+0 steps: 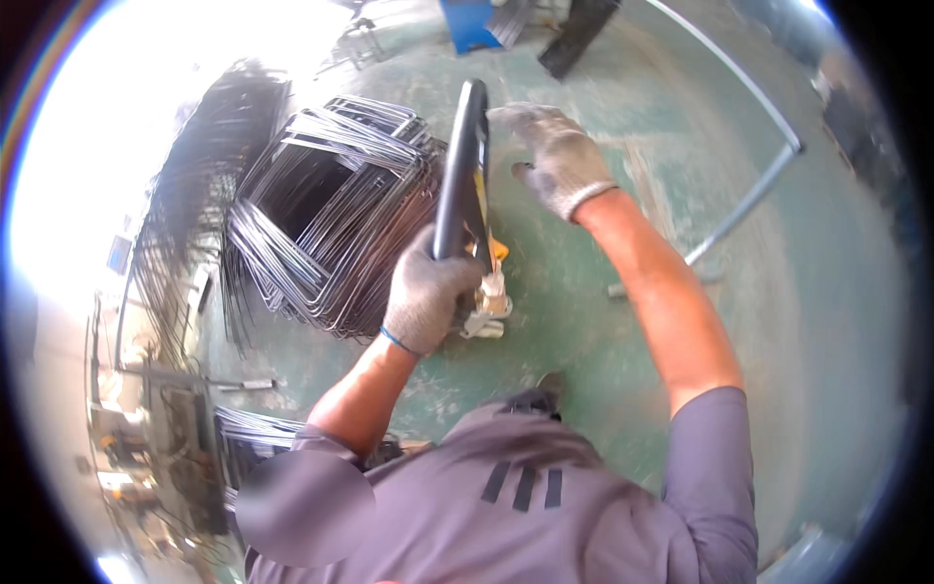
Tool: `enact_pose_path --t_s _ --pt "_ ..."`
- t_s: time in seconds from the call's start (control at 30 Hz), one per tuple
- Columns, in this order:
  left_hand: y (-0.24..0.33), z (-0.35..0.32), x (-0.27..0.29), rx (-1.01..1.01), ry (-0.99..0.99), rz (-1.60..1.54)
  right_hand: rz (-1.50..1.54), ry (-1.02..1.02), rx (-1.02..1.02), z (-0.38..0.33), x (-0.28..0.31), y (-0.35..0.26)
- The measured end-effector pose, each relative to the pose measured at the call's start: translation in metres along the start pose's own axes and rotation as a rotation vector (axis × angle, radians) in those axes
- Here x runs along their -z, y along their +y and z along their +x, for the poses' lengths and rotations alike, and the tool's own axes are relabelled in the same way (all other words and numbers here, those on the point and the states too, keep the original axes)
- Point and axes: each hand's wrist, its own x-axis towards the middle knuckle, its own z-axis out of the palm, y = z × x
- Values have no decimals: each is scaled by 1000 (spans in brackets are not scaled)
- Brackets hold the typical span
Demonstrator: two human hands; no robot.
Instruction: The person uses a manual pallet jack to move a stack of metal frames across a warehouse floor. They then remove several frames from the stack by hand and place them onto a nearby rack.
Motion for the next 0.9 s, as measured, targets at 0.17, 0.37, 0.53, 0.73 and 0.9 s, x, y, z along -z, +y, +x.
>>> enact_pose_path --t_s 0.17,0.37,0.53,0.73,0.9 --pt "-4 -15 -59 -52 121 209 -94 -93 523 70 -3 66" --pt "-9 -60 -114 -80 200 444 -225 -404 621 72 48 105" --pt "-44 -109 -209 -115 270 532 -369 -818 622 -1 120 141" --pt "-101 -160 -370 -76 469 676 -339 -1011 682 -117 164 237" --pt "-148 -212 -479 198 450 917 -279 -1098 704 -253 189 303"
